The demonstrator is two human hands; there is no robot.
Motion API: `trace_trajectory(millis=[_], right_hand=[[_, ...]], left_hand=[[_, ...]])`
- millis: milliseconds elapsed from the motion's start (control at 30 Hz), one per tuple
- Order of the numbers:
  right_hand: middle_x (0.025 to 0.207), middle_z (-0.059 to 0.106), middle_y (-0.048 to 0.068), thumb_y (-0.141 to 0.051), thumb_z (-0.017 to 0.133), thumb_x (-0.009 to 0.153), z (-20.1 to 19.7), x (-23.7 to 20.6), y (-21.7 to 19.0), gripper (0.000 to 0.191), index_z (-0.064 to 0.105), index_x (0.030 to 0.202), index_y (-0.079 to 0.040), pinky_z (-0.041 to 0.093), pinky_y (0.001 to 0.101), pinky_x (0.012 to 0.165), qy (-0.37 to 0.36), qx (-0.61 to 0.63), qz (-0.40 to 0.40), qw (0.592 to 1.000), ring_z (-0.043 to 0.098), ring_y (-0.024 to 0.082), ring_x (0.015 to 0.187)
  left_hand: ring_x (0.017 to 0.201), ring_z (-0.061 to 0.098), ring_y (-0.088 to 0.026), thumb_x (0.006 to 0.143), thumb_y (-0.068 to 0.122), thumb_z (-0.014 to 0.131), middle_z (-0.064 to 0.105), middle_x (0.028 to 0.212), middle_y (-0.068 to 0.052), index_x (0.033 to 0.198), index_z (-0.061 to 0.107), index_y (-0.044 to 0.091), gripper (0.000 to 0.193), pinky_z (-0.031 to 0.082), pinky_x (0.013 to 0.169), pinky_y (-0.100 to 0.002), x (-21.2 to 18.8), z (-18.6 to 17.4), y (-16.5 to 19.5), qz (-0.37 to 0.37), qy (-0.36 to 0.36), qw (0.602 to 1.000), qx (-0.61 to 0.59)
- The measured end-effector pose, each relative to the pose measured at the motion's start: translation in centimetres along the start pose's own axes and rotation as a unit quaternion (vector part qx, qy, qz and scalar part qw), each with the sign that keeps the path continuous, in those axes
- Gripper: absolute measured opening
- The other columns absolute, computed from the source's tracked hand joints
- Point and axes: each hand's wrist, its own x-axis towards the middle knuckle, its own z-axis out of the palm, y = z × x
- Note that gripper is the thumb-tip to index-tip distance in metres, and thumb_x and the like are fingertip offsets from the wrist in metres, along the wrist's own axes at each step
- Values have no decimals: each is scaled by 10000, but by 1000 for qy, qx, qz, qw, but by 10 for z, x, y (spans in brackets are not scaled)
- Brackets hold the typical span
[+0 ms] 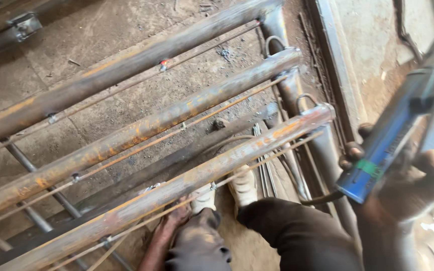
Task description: The person welds joints on a metal frame structure using a handheld welding torch. They move along the frame, applying welds to multiple intersections while standing on the structure.
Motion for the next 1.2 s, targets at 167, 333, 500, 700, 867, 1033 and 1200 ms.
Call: trace_trajectory(millis=[167,333,500,700,867,1033,1200], right_hand=[[1126,588,229,-369,698,1003,99,-10,-71,705,426,1418,133,569,460,869,37,-47,-16,998,645,337,951],[1121,587,162,-195,808,877,174,-37,-159,688,435,1388,76,598,436,803,24,-198,-49,979,681,305,891],[1138,608,150,-173,792,793,238,-81,-220,800,439,1475,52,608,426,720,107,-299,-5,948,692,270,830],[1130,632,152,-169,778,747,266,-107,-255,839,450,1497,17,605,391,699,156,-276,64,946,684,237,845],[1167,639,170,-101,789,731,246,-119,-242,903,435,1551,28,591,373,738,187,-282,84,937,680,228,904],[1185,678,201,-131,818,642,245,-132,-256,1065,398,1613,-9,566,411,737,246,-286,130,917,663,270,939],[1232,668,148,-138,823,677,252,-137,-266,1024,395,1594,20,547,364,908,222,-306,75,923,659,235,1088]], left_hand=[[973,690,-462,970,198,576,717,1002,-275,1249,631,63,316,545,873,-573,-35,-21,39,-41,-56,998,2],[953,691,-451,843,119,624,731,967,-233,1284,553,66,450,544,854,-566,-142,-60,78,-79,-140,987,-2],[871,687,-452,963,170,569,690,948,-300,1587,258,167,697,555,806,-530,-274,-158,144,-140,-243,955,-102],[598,622,-243,989,125,523,633,926,-67,1616,187,294,731,577,532,-380,-352,-288,212,-249,-296,851,-354],[570,695,-236,1002,129,543,607,845,-143,1556,365,41,589,622,482,-366,-333,-347,236,-213,-316,740,-555],[908,758,-320,747,155,498,733,1062,-235,1508,411,18,778,621,827,-407,-325,-423,292,-155,-276,638,-702],[969,733,-340,819,405,560,727,1052,-258,1356,560,-25,687,594,886,-443,-274,-492,367,78,-195,701,-681]])
